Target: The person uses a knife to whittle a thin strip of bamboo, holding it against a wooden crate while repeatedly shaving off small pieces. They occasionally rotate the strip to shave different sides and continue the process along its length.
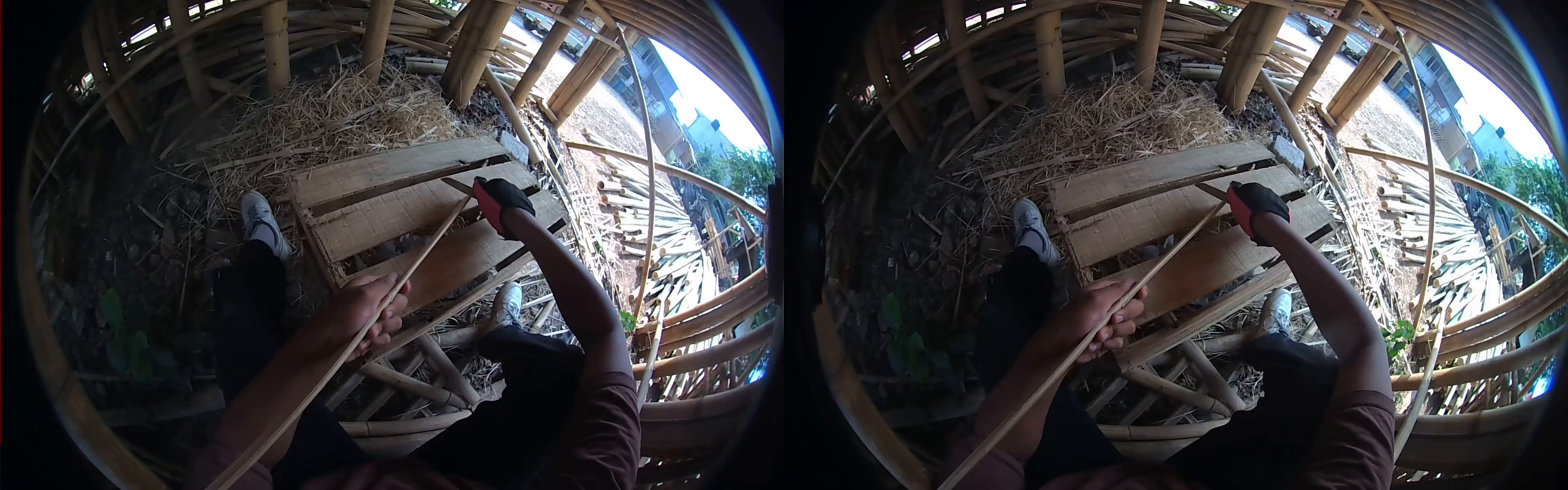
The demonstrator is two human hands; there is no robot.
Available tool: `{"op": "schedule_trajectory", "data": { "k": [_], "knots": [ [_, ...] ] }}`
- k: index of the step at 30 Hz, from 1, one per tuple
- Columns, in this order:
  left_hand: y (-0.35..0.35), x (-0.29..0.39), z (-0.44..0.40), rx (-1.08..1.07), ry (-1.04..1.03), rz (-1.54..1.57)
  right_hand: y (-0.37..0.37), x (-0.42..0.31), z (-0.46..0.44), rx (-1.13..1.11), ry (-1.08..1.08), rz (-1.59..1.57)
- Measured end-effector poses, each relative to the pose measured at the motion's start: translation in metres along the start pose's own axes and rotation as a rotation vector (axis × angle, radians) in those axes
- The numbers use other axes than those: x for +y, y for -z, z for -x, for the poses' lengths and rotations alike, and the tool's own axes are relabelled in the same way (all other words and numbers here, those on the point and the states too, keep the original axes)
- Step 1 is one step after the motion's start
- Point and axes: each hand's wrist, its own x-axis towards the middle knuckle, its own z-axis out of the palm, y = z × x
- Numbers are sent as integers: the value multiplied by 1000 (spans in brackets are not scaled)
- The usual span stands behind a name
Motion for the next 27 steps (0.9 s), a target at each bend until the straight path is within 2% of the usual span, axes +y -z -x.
{"op": "schedule_trajectory", "data": {
  "k": [3,5,7,9,10,11,13,17,20,27],
  "knots": [
    [-3,1,2,9,5,-14,-10,4,-2,-44,-2,-25],
    [-6,2,4,31,7,-44,-26,14,7,-35,106,-327],
    [-6,2,4,24,-1,-43,-23,10,0,-88,98,-320],
    [-4,0,2,21,1,-30,-4,-7,2,-68,-13,-30],
    [-4,1,2,19,-6,-25,9,-18,9,-189,-151,-121],
    [-4,2,2,15,-8,-28,8,-16,7,-184,-151,-122],
    [-2,3,3,8,0,-55,-6,-9,2,7,-52,-15],
    [1,3,3,-1,34,-113,-14,-2,5,-20,-69,-85],
    [2,-1,4,-6,16,-117,-2,-12,28,-53,-13,-37],
    [2,-1,4,21,24,-181,-15,6,16,-88,66,-136]
  ]
}}
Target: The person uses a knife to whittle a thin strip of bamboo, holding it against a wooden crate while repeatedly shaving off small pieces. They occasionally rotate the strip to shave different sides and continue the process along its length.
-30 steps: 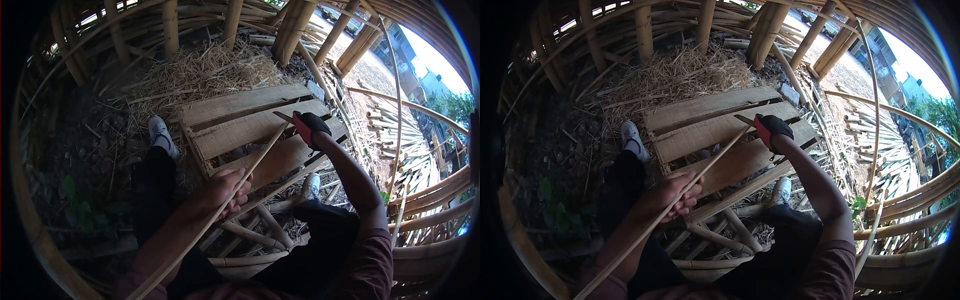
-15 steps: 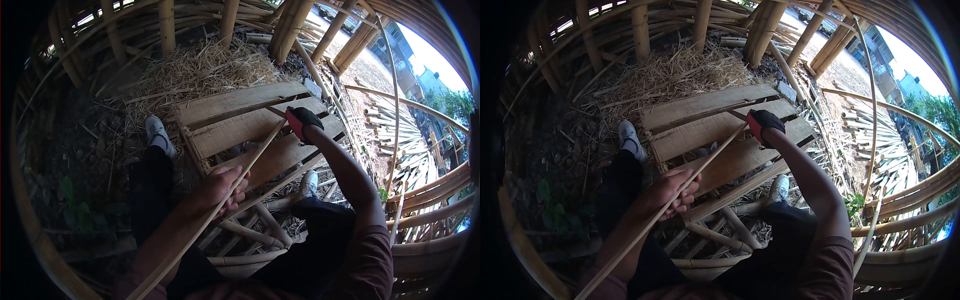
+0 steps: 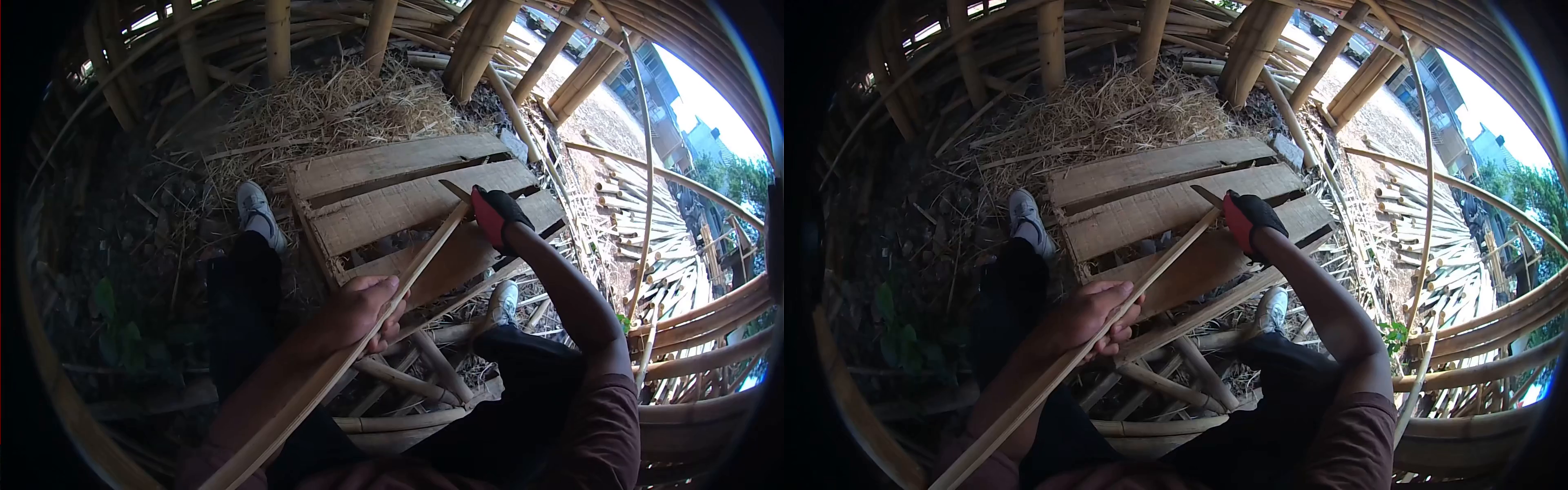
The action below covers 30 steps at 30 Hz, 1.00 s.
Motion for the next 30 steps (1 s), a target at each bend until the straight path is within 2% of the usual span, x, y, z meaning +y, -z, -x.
{"op": "schedule_trajectory", "data": {
  "k": [5,7,10,11,14,15,16,18,21,25,28,30],
  "knots": [
    [-2,2,3,-5,1,58,9,-19,17,-51,-13,36],
    [-6,3,6,1,-14,112,10,-26,30,-72,68,54],
    [-7,2,1,-15,-27,187,14,-23,14,12,-4,142],
    [-9,3,2,10,-28,192,16,-20,6,-29,-92,19],
    [-9,3,4,-1,-47,196,9,-15,3,11,-108,44],
    [-8,4,5,0,-48,197,10,-22,17,-1,25,65],
    [-9,5,5,-5,-38,183,-2,-20,20,-13,69,18],
    [-7,3,4,-11,-24,177,3,-42,44,-10,66,91],
    [-5,2,1,-36,-29,240,14,-41,31,-19,21,165],
    [-5,1,0,-18,-51,211,16,-26,19,-24,6,92],
    [-5,1,1,-23,-51,241,-10,-34,32,27,41,54],
    [-4,1,1,-39,-37,254,3,-52,50,-16,1,115]
  ]
}}
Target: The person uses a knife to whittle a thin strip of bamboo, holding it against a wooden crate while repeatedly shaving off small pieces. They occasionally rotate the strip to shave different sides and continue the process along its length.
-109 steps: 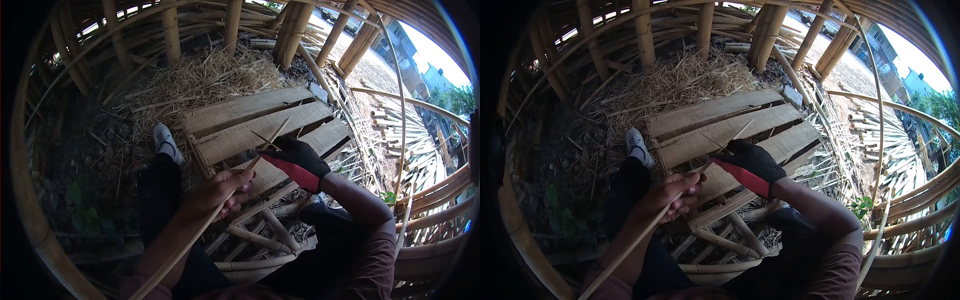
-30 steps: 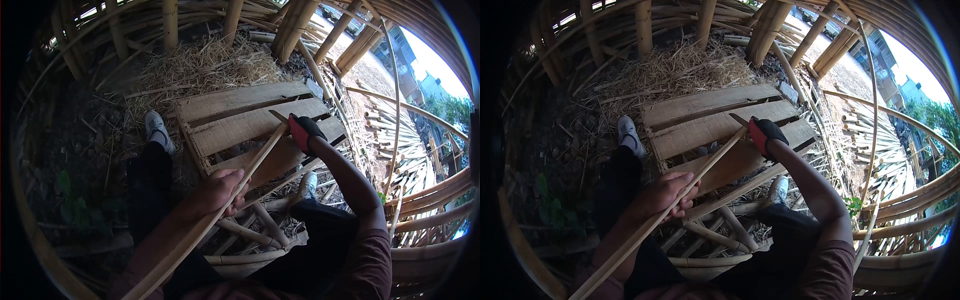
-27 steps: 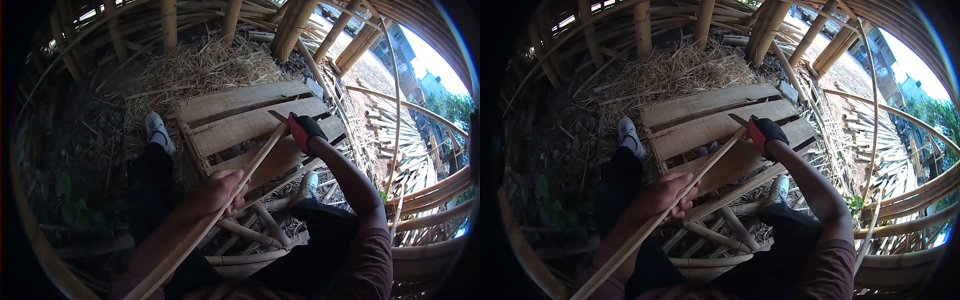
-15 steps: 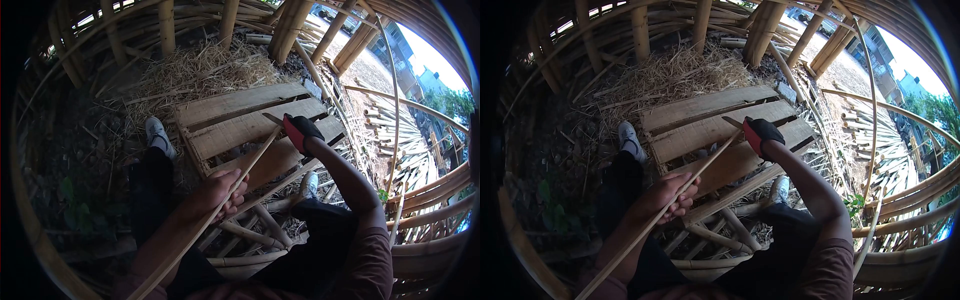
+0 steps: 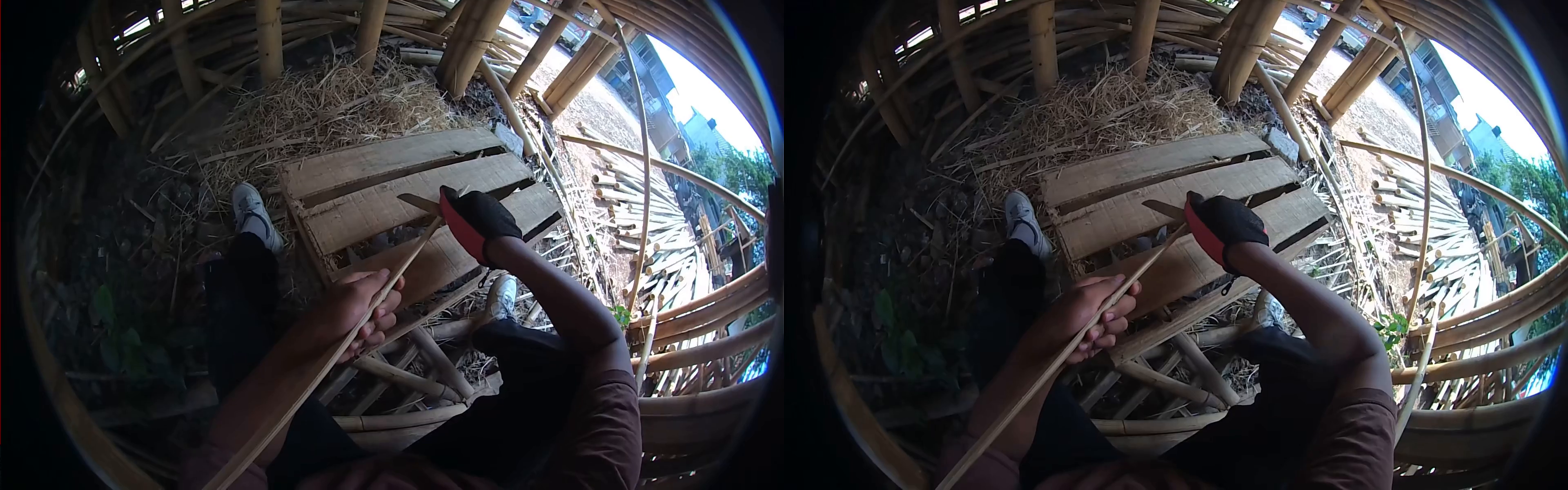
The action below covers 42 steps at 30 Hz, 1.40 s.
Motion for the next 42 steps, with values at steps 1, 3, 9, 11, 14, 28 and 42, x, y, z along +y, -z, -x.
{"op": "schedule_trajectory", "data": {
  "k": [1,3,9,11,14,28,42],
  "knots": [
    [1,-1,0,2,9,0,4,-2,1,-15,8,4],
    [1,1,0,15,19,26,9,2,-9,14,-11,58],
    [0,1,5,8,-3,-7,3,28,-26,51,-77,-14],
    [2,2,6,-2,5,11,5,20,-11,26,-47,-23],
    [5,2,6,-14,26,51,-15,14,6,-4,149,-117],
    [4,0,8,-21,2,50,2,8,14,6,7,-71],
    [-2,3,3,33,22,49,4,26,-21,-20,38,8]
  ]
}}
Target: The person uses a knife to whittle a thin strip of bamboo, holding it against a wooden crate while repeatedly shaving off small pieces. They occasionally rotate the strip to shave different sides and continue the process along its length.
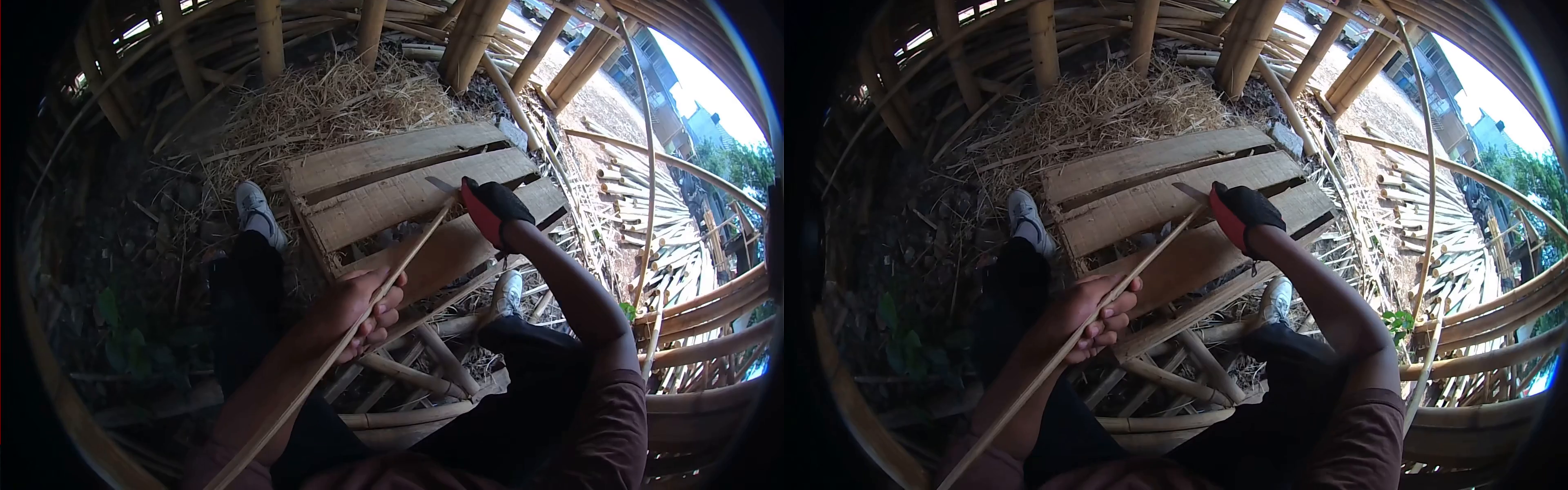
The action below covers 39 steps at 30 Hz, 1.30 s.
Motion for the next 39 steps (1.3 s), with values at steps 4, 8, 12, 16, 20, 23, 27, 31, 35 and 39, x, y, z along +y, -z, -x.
{"op": "schedule_trajectory", "data": {
  "k": [4,8,12,16,20,23,27,31,35,39],
  "knots": [
    [-1,2,-10,-9,-25,-47,2,9,-11,37,-62,-54],
    [-2,-2,-3,10,-27,-45,-1,12,-15,91,-93,35],
    [7,0,-23,-79,-22,-23,5,13,-18,-14,9,-103],
    [0,0,-23,-20,-34,-51,-16,16,-31,145,31,-23],
    [2,3,-26,-27,-13,-90,10,10,-20,25,-82,-83],
    [1,1,-20,-13,-20,-143,4,-3,-1,87,-97,43],
    [5,-1,-27,-14,-30,-140,0,0,4,32,-15,-1],
    [1,2,-30,-24,-20,-122,3,-18,15,-7,-48,-67],
    [7,0,-34,-27,-6,-92,0,-16,10,57,23,10],
    [5,0,-38,-42,-21,-91,-3,-3,-1,104,12,1]
  ]
}}
